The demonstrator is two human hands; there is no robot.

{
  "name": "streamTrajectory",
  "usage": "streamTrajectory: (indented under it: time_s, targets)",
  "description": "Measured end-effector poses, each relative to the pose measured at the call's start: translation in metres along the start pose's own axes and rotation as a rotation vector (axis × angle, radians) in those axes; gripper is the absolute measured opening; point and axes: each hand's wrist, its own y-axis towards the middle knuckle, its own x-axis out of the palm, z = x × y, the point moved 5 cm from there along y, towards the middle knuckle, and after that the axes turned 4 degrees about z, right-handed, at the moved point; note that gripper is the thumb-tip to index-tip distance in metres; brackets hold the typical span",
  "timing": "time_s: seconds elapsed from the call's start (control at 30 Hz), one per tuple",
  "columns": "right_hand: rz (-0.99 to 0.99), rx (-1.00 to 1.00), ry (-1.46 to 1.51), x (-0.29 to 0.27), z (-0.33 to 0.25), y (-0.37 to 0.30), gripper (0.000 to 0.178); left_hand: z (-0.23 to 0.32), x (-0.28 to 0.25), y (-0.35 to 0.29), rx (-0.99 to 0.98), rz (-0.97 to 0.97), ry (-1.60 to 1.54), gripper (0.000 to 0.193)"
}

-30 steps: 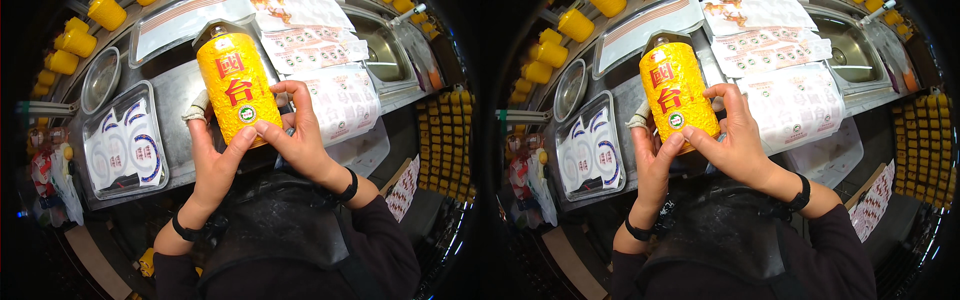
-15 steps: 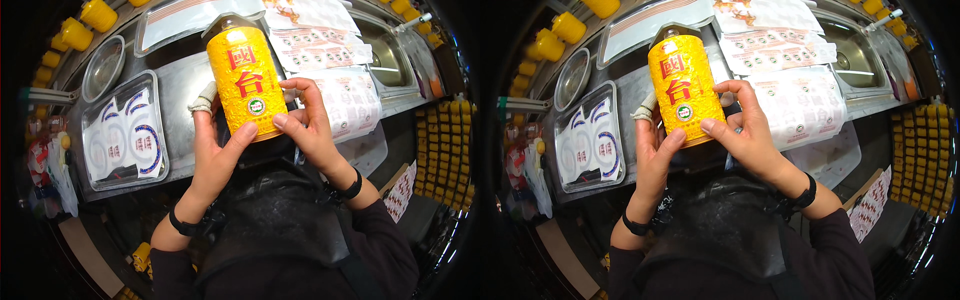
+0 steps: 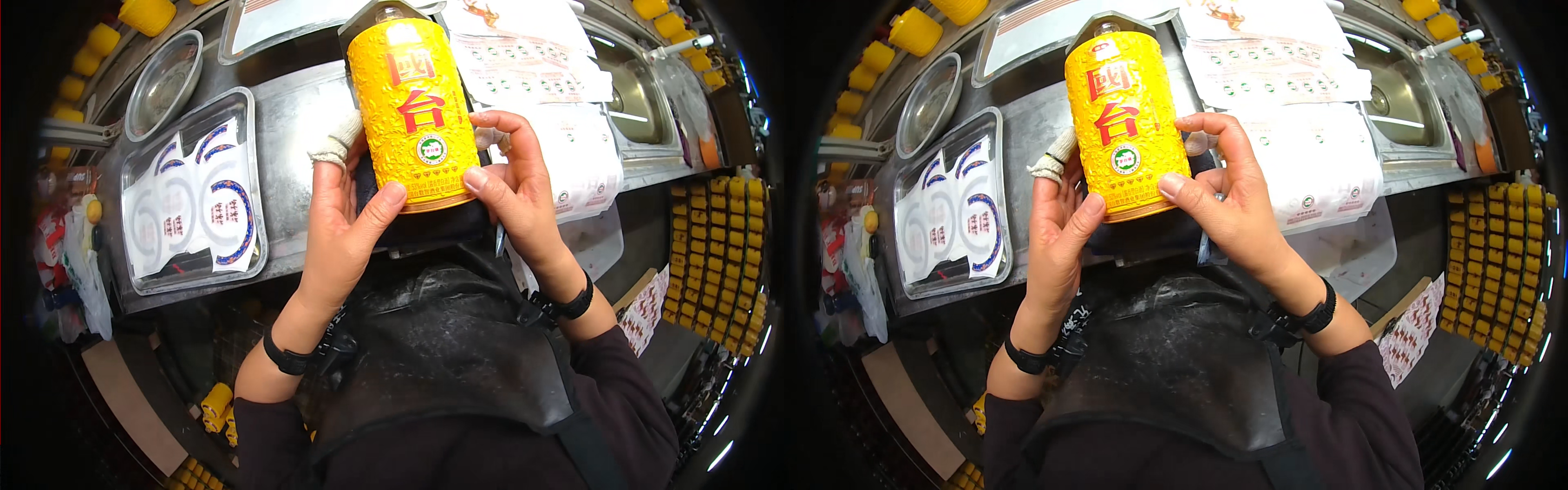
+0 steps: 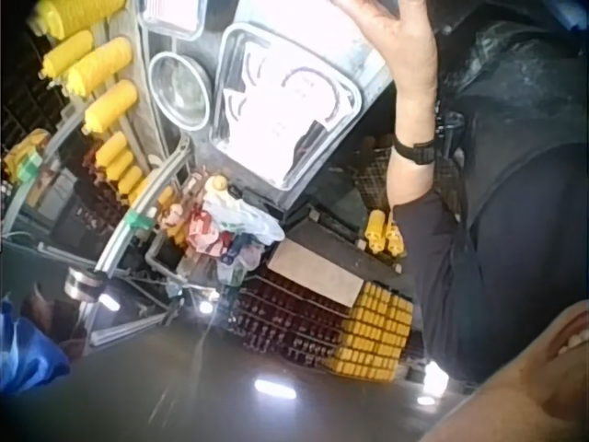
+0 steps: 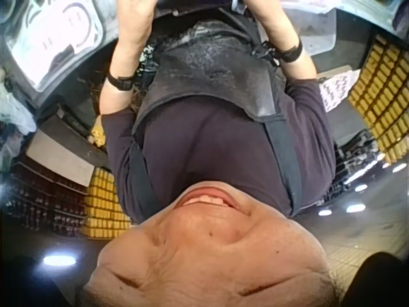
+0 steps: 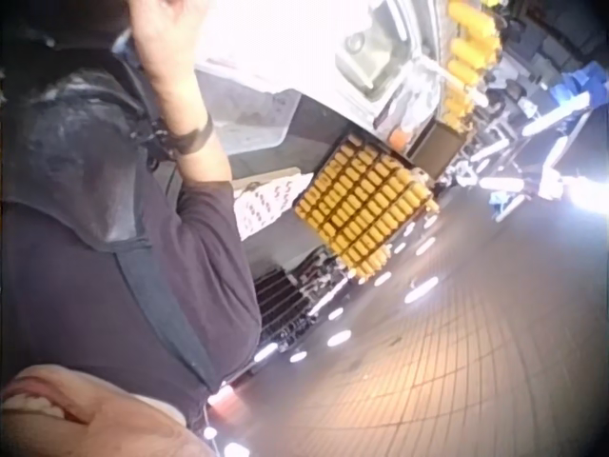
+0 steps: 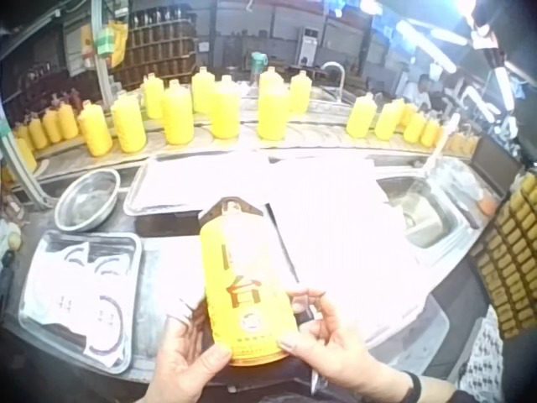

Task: Applying stickers and labels to yellow textured bottles in a production line environment.

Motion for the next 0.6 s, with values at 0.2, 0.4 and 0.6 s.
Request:
streamTrajectory:
  time_s: [0.2,0.4,0.6]
  targets:
    - [-0.002,-0.017,-0.008,0.000,0.001,0.000,0.051,0.001,0.001,-0.002,0.020,0.022,0.036,0.068]
    - [0.014,-0.021,0.040,-0.001,0.002,0.000,0.048,0.001,0.000,0.001,0.010,0.002,0.049,0.068]
    - [-0.017,0.060,0.162,-0.007,0.009,0.002,0.040,0.000,0.001,0.000,-0.005,0.009,0.044,0.068]
